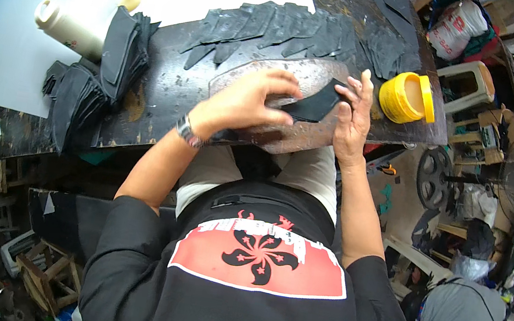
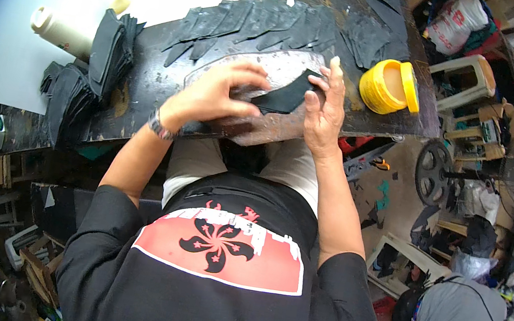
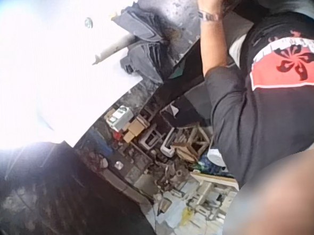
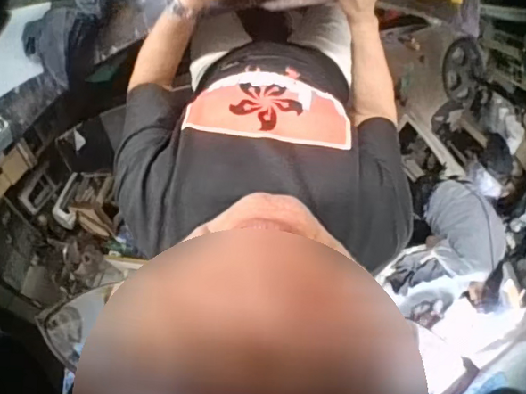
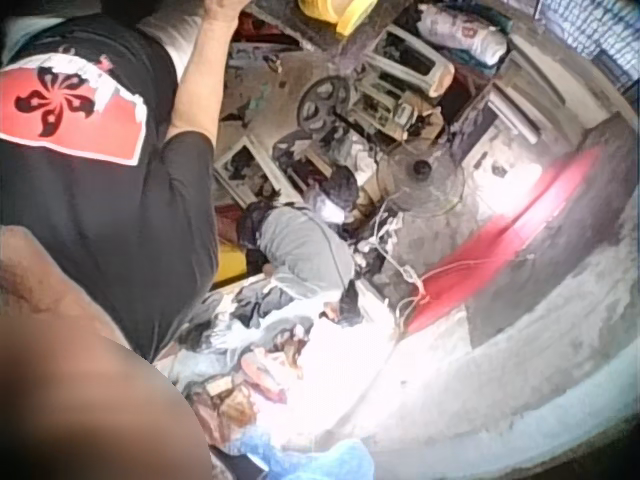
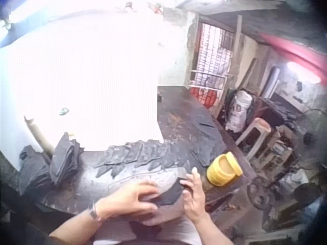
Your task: The person repeatedly rubs small black rubber pieces on a curved wooden block at a workbench. They pick up pieces one at a time, rub them with both hands, and place them back on the table. The process is continuous and repetitive throughout the clip.
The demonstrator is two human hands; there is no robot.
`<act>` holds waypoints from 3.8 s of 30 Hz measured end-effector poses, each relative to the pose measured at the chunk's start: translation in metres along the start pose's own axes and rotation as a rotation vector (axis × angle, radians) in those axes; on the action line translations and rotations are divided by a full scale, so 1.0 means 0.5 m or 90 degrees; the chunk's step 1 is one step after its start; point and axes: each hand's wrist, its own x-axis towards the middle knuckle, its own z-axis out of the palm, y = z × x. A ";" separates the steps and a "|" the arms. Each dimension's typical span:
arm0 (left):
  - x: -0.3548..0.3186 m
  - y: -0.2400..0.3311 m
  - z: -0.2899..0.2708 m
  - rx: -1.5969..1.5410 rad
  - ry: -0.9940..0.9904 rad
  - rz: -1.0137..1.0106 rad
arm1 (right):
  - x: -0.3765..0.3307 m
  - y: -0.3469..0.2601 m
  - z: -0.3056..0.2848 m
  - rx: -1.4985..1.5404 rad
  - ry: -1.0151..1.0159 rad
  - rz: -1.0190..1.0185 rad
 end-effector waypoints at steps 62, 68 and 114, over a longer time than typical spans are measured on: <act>-0.026 0.032 0.104 0.168 0.194 0.029 | 0.053 -0.024 -0.070 -0.510 -0.246 0.075; -0.024 0.032 0.108 0.155 0.197 0.016 | 0.003 -0.012 -0.058 -0.633 -0.207 0.013; -0.037 0.031 0.107 0.100 0.246 0.008 | -0.046 -0.088 -0.018 -0.724 -0.335 -0.047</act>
